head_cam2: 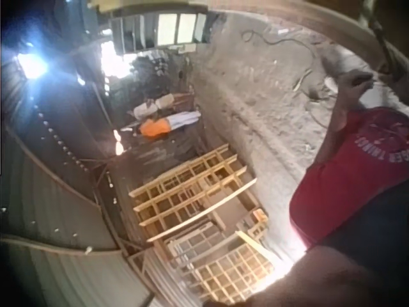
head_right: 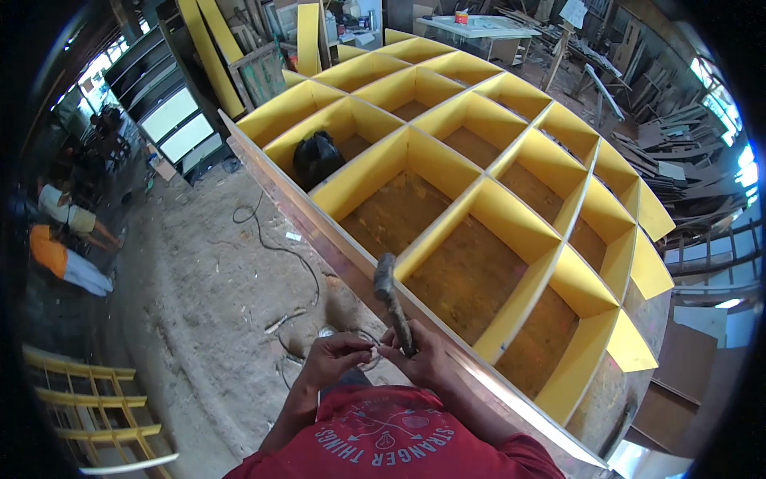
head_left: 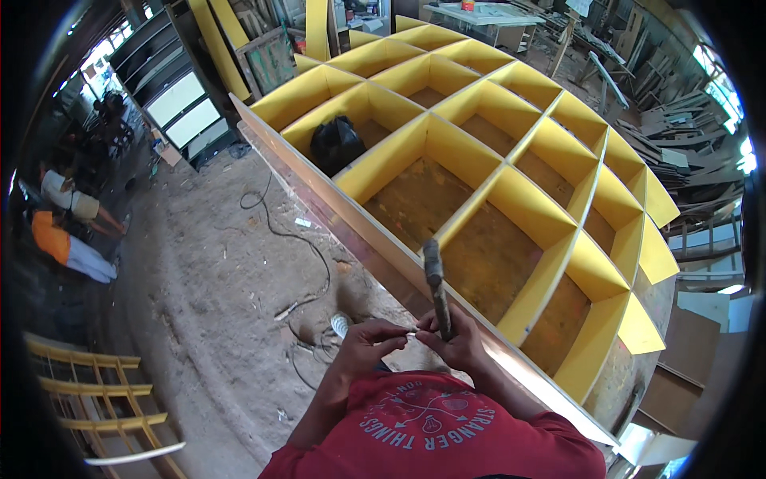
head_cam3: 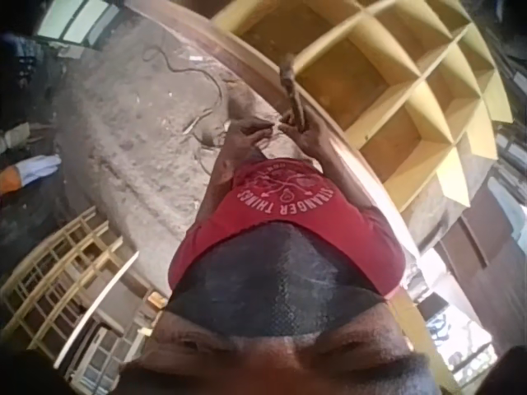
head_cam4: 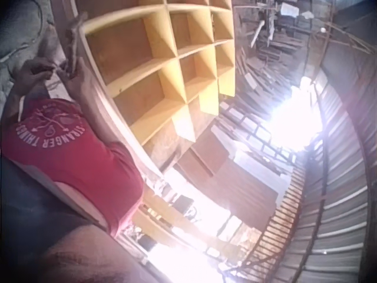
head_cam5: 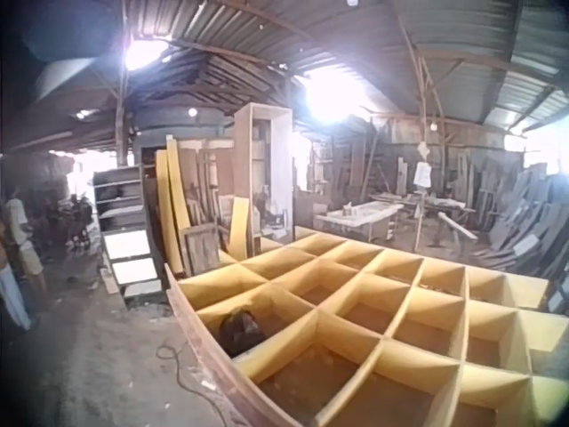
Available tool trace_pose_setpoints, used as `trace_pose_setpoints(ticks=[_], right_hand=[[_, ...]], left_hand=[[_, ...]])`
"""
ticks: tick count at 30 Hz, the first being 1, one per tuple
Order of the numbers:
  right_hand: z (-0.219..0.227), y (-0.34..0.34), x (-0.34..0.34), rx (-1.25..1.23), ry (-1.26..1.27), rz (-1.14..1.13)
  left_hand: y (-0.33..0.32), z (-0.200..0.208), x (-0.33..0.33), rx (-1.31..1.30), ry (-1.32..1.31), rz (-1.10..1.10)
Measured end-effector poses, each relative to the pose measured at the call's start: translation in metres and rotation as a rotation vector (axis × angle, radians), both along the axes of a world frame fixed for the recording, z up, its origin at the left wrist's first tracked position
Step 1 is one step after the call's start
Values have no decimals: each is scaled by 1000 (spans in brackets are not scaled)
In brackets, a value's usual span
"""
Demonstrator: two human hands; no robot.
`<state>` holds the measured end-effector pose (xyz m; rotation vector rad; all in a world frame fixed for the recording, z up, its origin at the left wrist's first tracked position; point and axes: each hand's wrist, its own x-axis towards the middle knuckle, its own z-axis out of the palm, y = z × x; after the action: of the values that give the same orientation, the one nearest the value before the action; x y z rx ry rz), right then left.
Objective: The person hammers nails into a wooden shelving unit, positions a wooden board across the frame, and marks lines on it using a carpenter's square and a pencil.
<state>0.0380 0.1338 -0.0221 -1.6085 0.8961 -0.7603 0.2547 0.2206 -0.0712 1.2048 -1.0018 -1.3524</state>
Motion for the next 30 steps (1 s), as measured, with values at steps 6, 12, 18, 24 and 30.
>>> trace_pose_setpoints(ticks=[6, 12, 18, 24, 30], right_hand=[[-26, -49, 147, 79, 68, 37], [-3, -110, 287, 192, -187, -26], [1, -185, 331, 184, -90, -229], [-16, -264, 352, 129, -109, -491], [-23, -349, 399, -194, 169, -643]], left_hand=[[-60, 25, 137, 60, 56, -79], [-128, 51, 280, 22, -179, -136], [-210, 49, 363, -123, -356, -130], [-294, 56, 428, -218, -546, -135], [-374, 40, 478, -213, -557, -197]])
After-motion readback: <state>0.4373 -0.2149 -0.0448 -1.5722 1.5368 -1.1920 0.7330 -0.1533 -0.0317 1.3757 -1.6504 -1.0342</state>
